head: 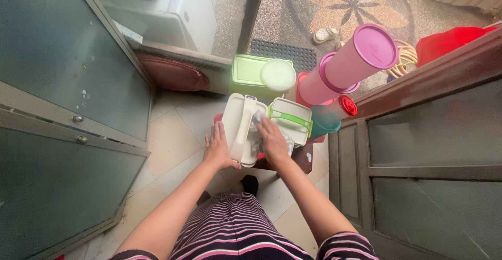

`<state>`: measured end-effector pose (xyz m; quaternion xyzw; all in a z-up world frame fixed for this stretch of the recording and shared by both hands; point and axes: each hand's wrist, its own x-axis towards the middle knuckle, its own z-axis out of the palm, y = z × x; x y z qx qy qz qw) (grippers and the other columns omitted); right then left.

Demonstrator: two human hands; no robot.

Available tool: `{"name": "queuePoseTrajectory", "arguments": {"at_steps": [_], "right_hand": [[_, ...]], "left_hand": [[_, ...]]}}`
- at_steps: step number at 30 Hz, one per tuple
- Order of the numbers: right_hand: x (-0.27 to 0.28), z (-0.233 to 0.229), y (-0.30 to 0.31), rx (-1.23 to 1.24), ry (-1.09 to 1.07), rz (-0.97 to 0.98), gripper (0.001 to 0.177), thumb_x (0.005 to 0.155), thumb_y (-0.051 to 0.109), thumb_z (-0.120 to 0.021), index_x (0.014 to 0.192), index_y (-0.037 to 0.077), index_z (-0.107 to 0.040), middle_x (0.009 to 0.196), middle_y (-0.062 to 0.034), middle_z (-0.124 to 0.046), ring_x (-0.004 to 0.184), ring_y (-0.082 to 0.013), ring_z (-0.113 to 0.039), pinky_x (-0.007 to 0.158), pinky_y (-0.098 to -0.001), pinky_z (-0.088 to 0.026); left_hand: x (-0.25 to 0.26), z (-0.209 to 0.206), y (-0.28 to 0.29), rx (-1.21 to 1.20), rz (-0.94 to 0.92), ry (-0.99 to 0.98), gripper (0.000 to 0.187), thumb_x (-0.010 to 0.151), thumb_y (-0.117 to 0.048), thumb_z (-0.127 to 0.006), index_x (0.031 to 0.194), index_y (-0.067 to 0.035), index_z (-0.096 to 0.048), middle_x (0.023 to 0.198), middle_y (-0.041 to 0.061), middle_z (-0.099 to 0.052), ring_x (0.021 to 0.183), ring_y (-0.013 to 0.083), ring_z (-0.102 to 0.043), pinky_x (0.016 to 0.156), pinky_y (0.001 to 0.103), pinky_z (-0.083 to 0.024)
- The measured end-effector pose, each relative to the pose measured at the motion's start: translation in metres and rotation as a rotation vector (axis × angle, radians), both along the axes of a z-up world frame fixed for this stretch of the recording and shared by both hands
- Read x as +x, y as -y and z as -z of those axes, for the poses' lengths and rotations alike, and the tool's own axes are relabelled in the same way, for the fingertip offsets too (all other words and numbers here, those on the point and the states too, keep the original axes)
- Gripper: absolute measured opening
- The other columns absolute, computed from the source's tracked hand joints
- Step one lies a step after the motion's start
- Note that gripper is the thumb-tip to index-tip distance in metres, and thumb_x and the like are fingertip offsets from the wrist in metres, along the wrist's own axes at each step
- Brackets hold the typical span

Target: The person wipes the exterior surfaces of several plastic food storage containers using a patterned cloth. They handle the containers one at a time, wiping the lids and sides of a white container, a blue container, and a yellow container before stacking them on a red bucket.

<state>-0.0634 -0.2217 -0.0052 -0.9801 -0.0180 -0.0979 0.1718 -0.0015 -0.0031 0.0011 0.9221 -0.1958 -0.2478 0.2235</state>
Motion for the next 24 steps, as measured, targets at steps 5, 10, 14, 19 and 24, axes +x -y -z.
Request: {"name": "queuePoseTrajectory", "arguments": {"at_steps": [5,10,14,19,24], "right_hand": [[0.051,0.016,0.006,-0.1,-0.005,0.073,0.056,0.08,-0.004,-0.051,0.133,0.006,-0.066,0.159,-0.0187,-0.044,0.146,-0.0352,-0.039,0.118,-0.0423,-0.032],[0.038,0.023,-0.013,0.0,0.06,0.006,0.05,0.086,0.003,-0.054,0.133,0.011,-0.067,0.156,-0.0168,-0.046,0.147,-0.035,-0.039,0.122,-0.0446,-0.029],[0.0,0.011,-0.025,0.061,0.015,-0.119,0.054,0.085,0.004,-0.053,0.138,0.01,-0.066,0.155,-0.0193,-0.047,0.146,-0.0364,-0.039,0.121,-0.0465,-0.028],[-0.048,0.007,-0.042,0.084,-0.068,-0.203,0.052,0.083,0.005,-0.058,0.134,0.008,-0.065,0.154,-0.0161,-0.05,0.145,-0.0354,-0.043,0.12,-0.0446,-0.032],[-0.06,0.001,-0.035,0.096,-0.084,-0.202,0.054,0.079,-0.001,-0.061,0.132,0.006,-0.065,0.153,-0.0152,-0.052,0.142,-0.0352,-0.045,0.117,-0.0454,-0.036]], "left_hand": [[0.0,0.0,0.002,0.009,-0.008,-0.003,0.177,0.036,-0.046,-0.105,0.157,0.004,0.013,0.17,0.022,0.0,0.159,0.0347,0.0,0.127,0.053,-0.008],[0.002,-0.003,0.001,0.031,-0.026,-0.015,0.177,0.035,-0.045,-0.106,0.157,0.002,0.013,0.17,0.02,0.002,0.159,0.0335,0.002,0.127,0.054,-0.007],[0.001,-0.005,0.003,0.018,-0.046,-0.024,0.176,0.035,-0.045,-0.106,0.158,0.001,0.012,0.17,0.019,0.002,0.159,0.0326,0.003,0.127,0.056,-0.008],[0.003,-0.004,0.002,0.02,-0.049,-0.022,0.176,0.036,-0.044,-0.106,0.158,-0.001,0.012,0.171,0.017,0.002,0.159,0.0318,0.002,0.127,0.057,-0.008],[0.005,-0.004,0.003,0.038,-0.034,-0.058,0.175,0.038,-0.044,-0.105,0.16,-0.002,0.014,0.172,0.016,0.004,0.16,0.0332,0.003,0.123,0.063,-0.017]]}}
